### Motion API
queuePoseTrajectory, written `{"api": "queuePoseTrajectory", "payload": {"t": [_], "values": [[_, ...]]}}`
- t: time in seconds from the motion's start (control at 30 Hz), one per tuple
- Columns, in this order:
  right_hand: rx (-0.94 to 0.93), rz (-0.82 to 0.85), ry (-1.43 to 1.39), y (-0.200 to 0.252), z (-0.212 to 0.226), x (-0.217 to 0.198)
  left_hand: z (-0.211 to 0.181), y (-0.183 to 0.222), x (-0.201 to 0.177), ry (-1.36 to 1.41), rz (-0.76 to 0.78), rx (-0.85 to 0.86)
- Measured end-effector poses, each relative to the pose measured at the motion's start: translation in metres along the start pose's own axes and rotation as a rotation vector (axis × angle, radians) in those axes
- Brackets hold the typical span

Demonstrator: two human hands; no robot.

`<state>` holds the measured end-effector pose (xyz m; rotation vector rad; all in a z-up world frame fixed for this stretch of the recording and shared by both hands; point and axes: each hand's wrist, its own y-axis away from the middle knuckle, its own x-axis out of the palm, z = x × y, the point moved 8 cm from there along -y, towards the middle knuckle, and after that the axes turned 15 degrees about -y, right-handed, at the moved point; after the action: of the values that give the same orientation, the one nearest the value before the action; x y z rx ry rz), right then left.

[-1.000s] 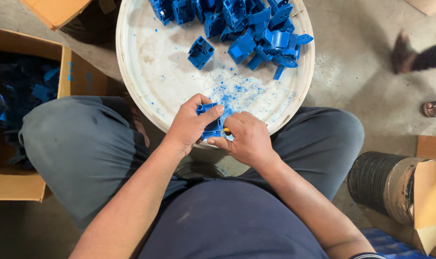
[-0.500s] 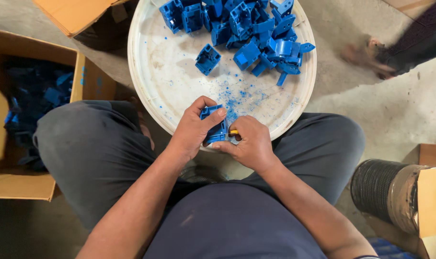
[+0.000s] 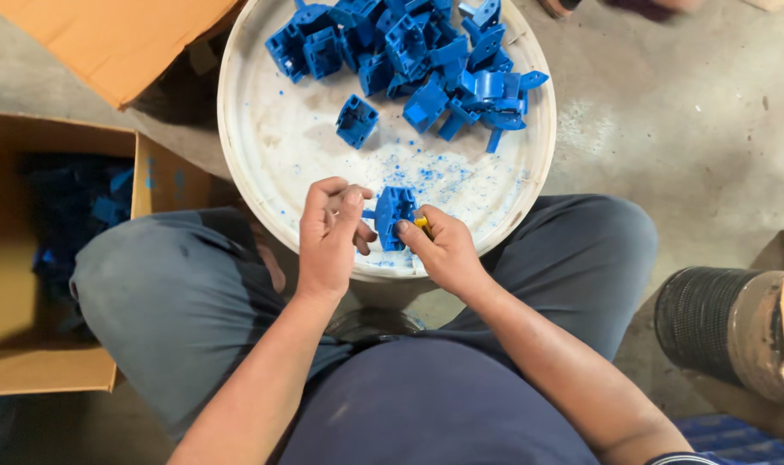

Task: The person cleans blue plastic components by using a yellow scraping tool to remove excess material and debris from several parts one at a time, then places the finished pieces into a box.

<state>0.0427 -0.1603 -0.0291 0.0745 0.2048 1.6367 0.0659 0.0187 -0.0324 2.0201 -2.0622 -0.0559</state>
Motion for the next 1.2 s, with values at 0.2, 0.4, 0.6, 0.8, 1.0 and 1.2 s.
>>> {"api": "queuePoseTrajectory", "payload": {"t": [0.2, 0.4, 0.6, 0.8, 1.0, 1.2], "values": [[0.14, 0.123, -0.223, 0.005, -0.009, 0.014, 0.045, 0.011, 0.027, 0.118, 0.201, -0.34], [0.374, 0.026, -0.524, 0.007, -0.005, 0.01, 0.013, -0.001, 0.013, 0.241, 0.017, -0.245], [0.392, -0.023, -1.016, 0.006, 0.021, -0.021, -0.08, 0.02, 0.012, 0.039, 0.059, 0.125], [0.478, 0.163, -0.795, 0.009, -0.001, 0.012, -0.09, -0.011, 0.016, -0.633, 0.006, 0.291], [0.422, 0.201, -0.478, 0.013, 0.007, 0.012, -0.044, -0.03, -0.004, -0.109, -0.007, -0.084], [0.282, 0.275, -0.167, 0.017, 0.02, 0.016, -0.042, -0.027, 0.006, -0.07, 0.079, -0.047]]}}
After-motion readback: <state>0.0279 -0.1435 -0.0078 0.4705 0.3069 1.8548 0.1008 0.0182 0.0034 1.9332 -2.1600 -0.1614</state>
